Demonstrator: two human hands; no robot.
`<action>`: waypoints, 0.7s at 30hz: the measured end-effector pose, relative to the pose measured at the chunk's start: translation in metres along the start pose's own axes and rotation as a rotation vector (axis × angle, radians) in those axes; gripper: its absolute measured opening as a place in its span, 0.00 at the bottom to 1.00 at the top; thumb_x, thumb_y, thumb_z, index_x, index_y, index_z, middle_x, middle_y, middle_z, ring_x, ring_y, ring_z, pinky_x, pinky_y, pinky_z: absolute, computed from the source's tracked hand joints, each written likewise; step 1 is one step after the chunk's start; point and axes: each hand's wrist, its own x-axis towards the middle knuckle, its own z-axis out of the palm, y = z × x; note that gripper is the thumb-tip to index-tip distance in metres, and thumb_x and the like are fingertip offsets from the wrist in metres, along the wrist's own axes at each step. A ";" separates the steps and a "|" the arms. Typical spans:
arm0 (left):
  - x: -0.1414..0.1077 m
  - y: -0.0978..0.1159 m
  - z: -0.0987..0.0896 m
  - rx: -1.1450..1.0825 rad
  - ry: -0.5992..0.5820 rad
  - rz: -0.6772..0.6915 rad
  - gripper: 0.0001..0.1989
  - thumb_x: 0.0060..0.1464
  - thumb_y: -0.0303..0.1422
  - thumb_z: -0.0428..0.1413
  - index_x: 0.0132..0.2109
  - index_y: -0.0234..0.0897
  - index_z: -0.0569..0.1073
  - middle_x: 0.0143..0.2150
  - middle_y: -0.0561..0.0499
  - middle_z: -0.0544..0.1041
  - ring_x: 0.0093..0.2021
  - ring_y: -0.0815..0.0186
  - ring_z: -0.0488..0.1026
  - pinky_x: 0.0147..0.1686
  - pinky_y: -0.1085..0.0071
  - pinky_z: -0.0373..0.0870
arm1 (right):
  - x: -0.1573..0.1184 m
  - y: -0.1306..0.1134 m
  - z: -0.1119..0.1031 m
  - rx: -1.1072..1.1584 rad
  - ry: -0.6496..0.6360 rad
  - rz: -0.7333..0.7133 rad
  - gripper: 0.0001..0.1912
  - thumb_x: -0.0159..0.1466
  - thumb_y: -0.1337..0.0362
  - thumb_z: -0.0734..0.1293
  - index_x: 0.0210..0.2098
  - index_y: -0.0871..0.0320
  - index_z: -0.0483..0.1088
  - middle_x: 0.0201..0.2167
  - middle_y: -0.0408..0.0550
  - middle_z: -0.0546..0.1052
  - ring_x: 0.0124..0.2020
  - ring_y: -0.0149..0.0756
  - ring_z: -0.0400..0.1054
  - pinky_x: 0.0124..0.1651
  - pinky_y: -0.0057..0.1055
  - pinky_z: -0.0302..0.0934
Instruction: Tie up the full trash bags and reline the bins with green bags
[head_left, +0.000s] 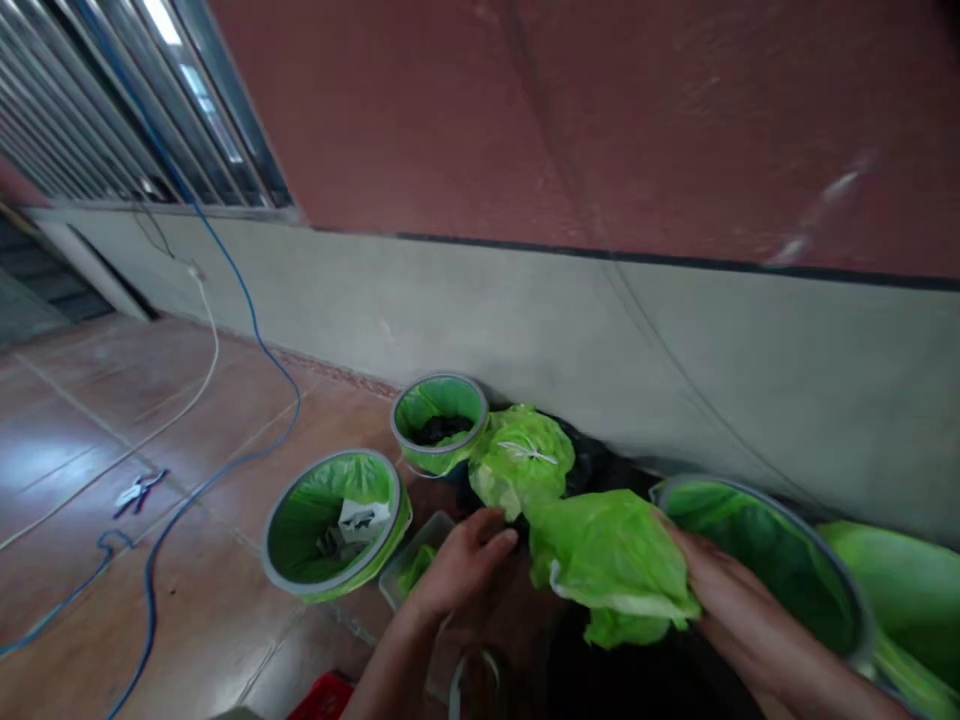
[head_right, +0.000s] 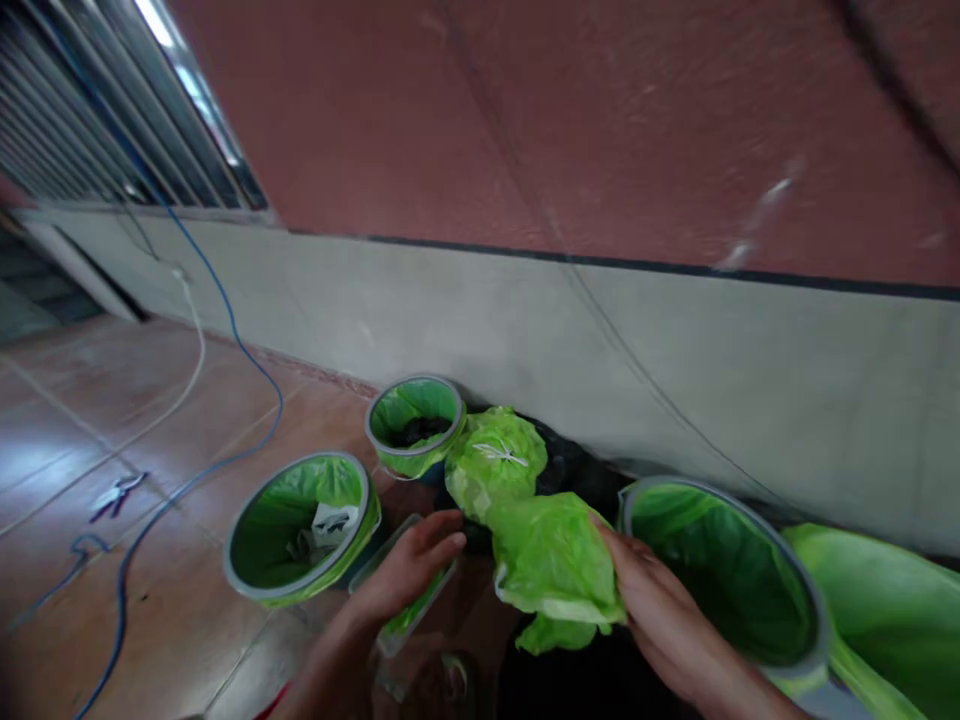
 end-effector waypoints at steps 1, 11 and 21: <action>-0.009 0.032 0.002 -0.093 -0.009 0.119 0.28 0.59 0.45 0.49 0.63 0.37 0.64 0.62 0.42 0.69 0.59 0.57 0.69 0.57 0.63 0.66 | -0.013 -0.003 0.000 0.042 -0.002 0.016 0.26 0.59 0.40 0.64 0.39 0.55 0.77 0.37 0.53 0.81 0.38 0.44 0.75 0.41 0.38 0.70; -0.054 0.151 0.080 0.535 -0.028 0.290 0.13 0.53 0.28 0.50 0.43 0.37 0.76 0.36 0.48 0.79 0.40 0.61 0.74 0.44 0.67 0.68 | -0.118 -0.016 -0.039 0.244 -0.056 0.024 0.22 0.55 0.45 0.70 0.33 0.59 0.76 0.22 0.43 0.75 0.21 0.27 0.64 0.21 0.22 0.54; -0.079 0.131 0.075 -0.101 -0.113 0.036 0.21 0.48 0.51 0.56 0.28 0.34 0.74 0.24 0.52 0.75 0.27 0.67 0.70 0.29 0.71 0.67 | -0.130 0.016 -0.115 -0.003 0.197 -0.289 0.16 0.45 0.61 0.73 0.35 0.59 0.78 0.27 0.43 0.80 0.28 0.33 0.69 0.30 0.27 0.60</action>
